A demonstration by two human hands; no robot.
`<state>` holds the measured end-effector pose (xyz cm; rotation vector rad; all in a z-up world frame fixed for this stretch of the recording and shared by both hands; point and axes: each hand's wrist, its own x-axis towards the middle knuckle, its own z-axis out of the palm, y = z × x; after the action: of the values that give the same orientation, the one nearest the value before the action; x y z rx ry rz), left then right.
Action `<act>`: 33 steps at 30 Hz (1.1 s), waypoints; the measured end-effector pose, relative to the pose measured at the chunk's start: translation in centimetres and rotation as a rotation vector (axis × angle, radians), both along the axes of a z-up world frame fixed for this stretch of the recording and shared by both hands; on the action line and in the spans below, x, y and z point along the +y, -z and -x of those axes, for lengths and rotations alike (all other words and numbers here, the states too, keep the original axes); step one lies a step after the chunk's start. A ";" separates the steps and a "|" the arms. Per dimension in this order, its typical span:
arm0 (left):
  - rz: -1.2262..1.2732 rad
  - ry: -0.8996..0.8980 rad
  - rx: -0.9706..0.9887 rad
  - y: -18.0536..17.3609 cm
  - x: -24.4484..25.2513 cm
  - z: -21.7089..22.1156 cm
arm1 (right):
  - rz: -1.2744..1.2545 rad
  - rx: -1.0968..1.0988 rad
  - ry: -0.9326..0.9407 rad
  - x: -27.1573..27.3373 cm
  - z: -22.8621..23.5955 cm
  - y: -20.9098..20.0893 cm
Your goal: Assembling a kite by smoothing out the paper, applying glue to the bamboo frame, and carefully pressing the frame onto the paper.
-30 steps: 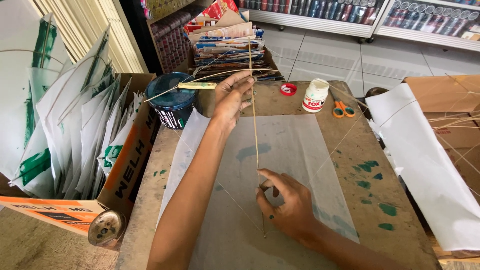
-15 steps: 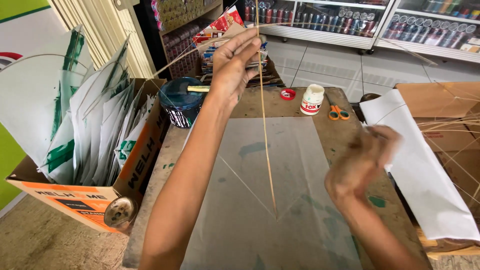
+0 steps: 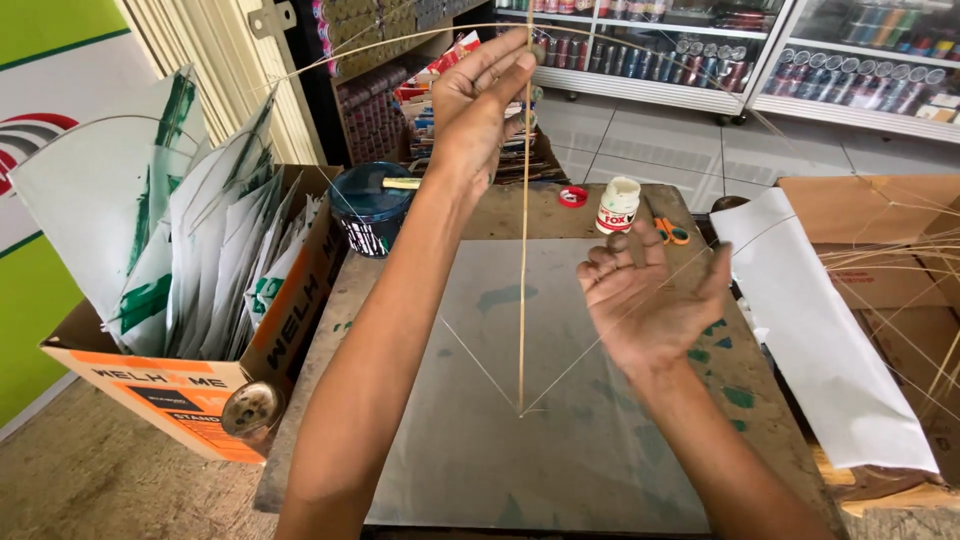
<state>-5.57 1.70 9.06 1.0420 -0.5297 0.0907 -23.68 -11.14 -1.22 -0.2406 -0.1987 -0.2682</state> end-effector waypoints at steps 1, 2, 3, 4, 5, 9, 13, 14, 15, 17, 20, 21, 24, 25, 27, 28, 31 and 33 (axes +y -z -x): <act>0.005 -0.004 0.000 0.0 0.1 0.0 | 0.005 0.000 -0.004 -0.4 0.0 0.2; 0.033 -0.003 -0.003 0.0 0.2 0.0 | 0.002 -0.011 -0.015 -0.8 0.1 0.4; 0.059 -0.003 -0.008 0.0 0.3 -0.1 | -0.003 -0.025 -0.027 -1.0 -0.1 0.6; 0.062 -0.008 -0.011 -0.3 0.3 0.0 | 0.000 -0.028 -0.032 -1.2 -0.6 1.1; 0.072 0.011 -0.010 -0.4 0.4 0.2 | 0.066 -0.024 -0.115 -1.3 -1.0 1.7; 0.092 0.025 -0.031 -0.9 0.3 1.1 | 0.611 -0.195 -0.469 -2.2 -3.8 2.9; 0.093 0.019 -0.102 -1.1 0.2 1.6 | 0.820 -0.183 -0.415 -0.9 -4.0 2.6; 0.085 0.018 -0.098 -1.1 0.3 1.8 | 0.833 -0.238 -0.405 -0.5 -3.8 2.3; 0.076 0.024 -0.093 -1.2 0.1 1.9 | 0.844 -0.291 -0.388 -0.3 -3.5 2.1; 0.073 0.029 -0.077 -1.2 0.1 1.9 | 0.800 -0.325 -0.388 -0.2 -3.6 2.3; 0.092 0.055 -0.040 -1.2 0.1 2.0 | 0.764 -0.350 -0.361 -0.2 -3.5 2.6; 0.114 0.069 -0.023 -1.2 0.1 2.1 | 0.773 -0.349 -0.340 -0.2 -3.5 2.6; 0.110 0.091 -0.031 -1.1 0.2 1.5 | 0.783 -0.355 -0.319 -0.6 -3.9 2.4; 0.112 0.097 -0.035 -1.3 0.2 1.5 | 0.787 -0.356 -0.312 -0.7 -4.0 2.2; 0.065 0.025 -0.050 -1.7 0.3 1.6 | 0.821 -0.314 -0.281 -1.0 -4.2 1.7; 0.069 0.030 -0.054 -2.2 0.3 1.8 | 0.826 -0.316 -0.276 -1.2 -4.4 1.5; 0.072 0.005 -0.030 -3.2 0.8 2.4 | 0.846 -0.270 -0.263 -1.4 -4.6 0.9; 0.061 -0.024 -0.039 -3.9 0.8 2.6 | 0.894 -0.233 -0.217 -1.4 -4.2 0.2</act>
<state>-8.20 2.55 12.92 0.9892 -0.5466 0.1471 -19.43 -12.56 -1.43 -1.0689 -0.5683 0.0271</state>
